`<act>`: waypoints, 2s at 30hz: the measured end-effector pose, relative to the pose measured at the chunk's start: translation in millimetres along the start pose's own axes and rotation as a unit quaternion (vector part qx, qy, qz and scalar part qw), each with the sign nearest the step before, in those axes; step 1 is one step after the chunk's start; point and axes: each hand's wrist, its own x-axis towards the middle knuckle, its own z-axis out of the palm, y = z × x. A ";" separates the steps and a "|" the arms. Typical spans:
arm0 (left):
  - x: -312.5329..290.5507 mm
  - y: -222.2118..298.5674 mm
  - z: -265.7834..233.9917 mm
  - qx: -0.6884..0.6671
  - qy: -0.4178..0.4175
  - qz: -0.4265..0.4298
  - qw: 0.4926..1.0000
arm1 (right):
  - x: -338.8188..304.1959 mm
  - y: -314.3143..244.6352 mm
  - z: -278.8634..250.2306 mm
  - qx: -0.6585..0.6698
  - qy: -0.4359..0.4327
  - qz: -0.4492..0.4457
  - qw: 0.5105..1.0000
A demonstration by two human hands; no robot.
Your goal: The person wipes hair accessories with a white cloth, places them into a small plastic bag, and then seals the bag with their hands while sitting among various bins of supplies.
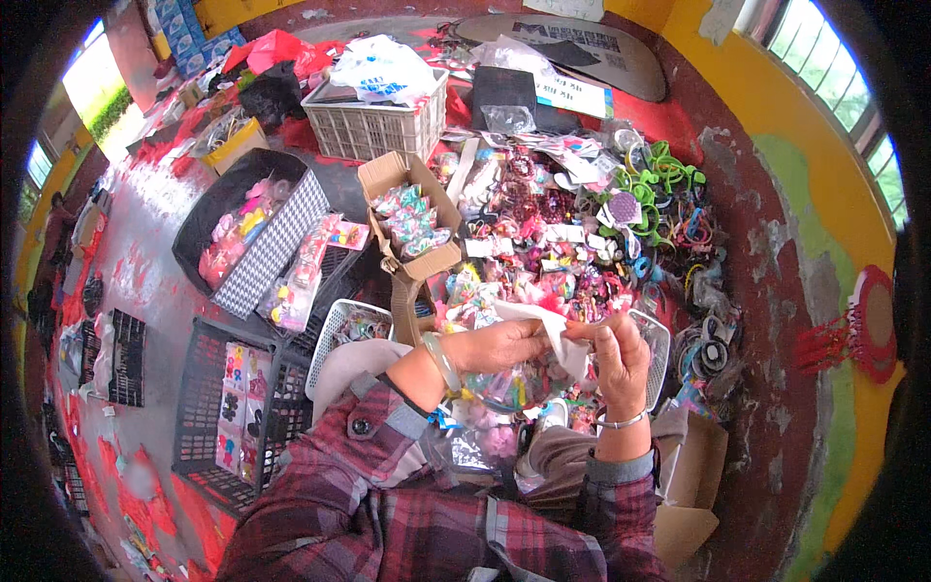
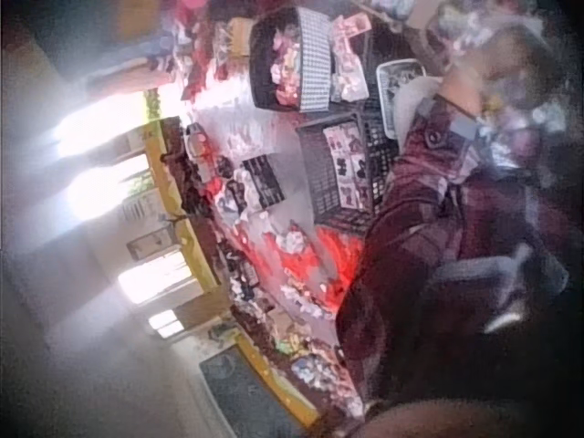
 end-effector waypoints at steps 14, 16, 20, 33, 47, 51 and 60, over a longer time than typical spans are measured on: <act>4.7 -15.0 2.8 0.075 -0.018 0.032 0.997 | 0.7 17.5 10.5 0.021 -0.122 0.142 0.982; 7.0 -20.9 3.1 0.087 0.008 0.070 0.994 | -0.3 21.2 11.6 0.005 -0.088 0.121 0.989; 8.7 -19.8 5.0 0.056 0.013 0.073 0.996 | -0.7 15.9 17.6 -0.060 -0.033 0.052 0.996; 8.3 -10.8 9.7 -0.005 0.018 0.044 0.999 | 1.4 19.2 7.3 -0.052 -0.072 0.087 0.992; 2.5 8.7 11.8 0.104 0.138 0.030 0.984 | 2.3 12.9 3.2 -0.129 -0.029 0.033 0.991; 1.8 8.9 10.9 0.057 0.179 0.055 0.981 | 2.9 11.2 -0.3 -0.133 -0.020 0.057 0.989; 4.3 1.3 5.8 -0.014 0.206 0.107 0.973 | 6.0 5.9 -11.0 -0.170 -0.035 0.017 0.985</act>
